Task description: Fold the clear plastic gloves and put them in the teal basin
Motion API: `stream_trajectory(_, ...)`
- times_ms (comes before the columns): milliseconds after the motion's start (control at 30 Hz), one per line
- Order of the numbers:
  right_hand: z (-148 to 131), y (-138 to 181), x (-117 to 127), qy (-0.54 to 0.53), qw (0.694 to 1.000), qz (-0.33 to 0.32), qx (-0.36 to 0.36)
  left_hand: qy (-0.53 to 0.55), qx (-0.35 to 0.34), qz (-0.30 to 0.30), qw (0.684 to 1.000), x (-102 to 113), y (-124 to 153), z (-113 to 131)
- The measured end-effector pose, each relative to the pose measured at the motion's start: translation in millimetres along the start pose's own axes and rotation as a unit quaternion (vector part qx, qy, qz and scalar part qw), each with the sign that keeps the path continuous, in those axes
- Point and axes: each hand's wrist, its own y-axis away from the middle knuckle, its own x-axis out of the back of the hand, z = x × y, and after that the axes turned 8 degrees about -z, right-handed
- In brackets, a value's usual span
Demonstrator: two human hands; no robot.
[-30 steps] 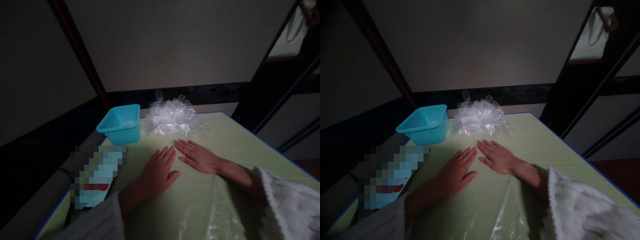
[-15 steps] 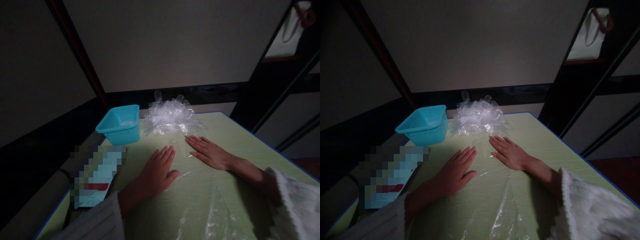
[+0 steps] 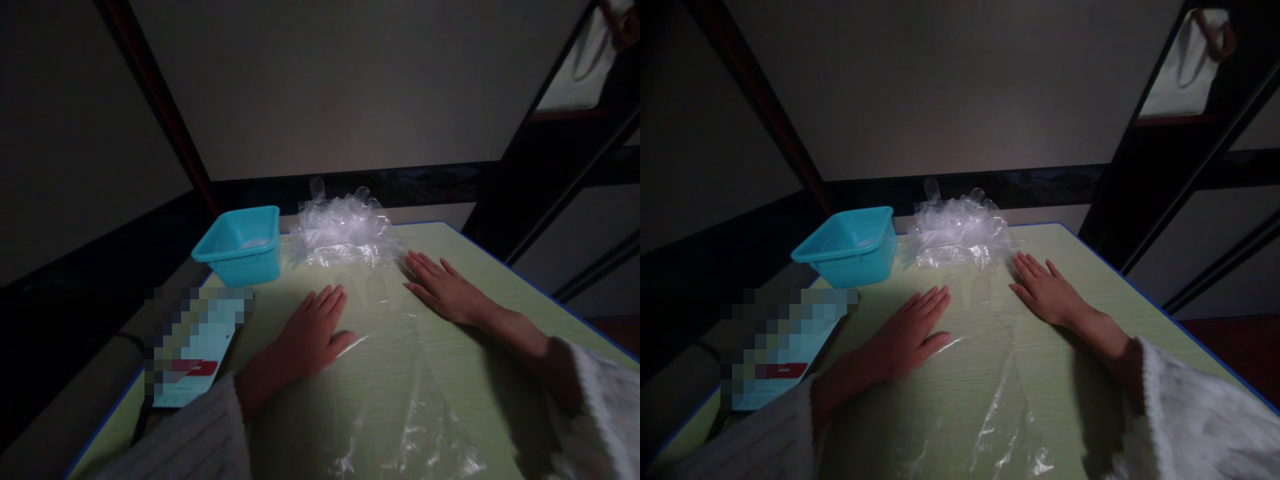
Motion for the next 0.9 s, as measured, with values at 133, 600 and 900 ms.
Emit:
stream_trajectory(133, -25.1, 0.7, 13.7, -0.022, 0.997, 0.064, 0.049, -0.011, 0.041, 0.074, 0.996, 5.1, -1.5, -8.1)
stream_trajectory(600, -105.0, 16.1, 7.5, -0.126, 0.973, -0.036, 0.189, 0.022, -0.011, 0.068, 0.997, -15.1, -3.0, 30.3)
stream_trajectory(900, -98.3, 17.9, -1.1, -0.084, 0.976, -0.026, 0.200, 0.004, 0.028, 0.040, 0.999, -8.8, -0.7, 10.8)
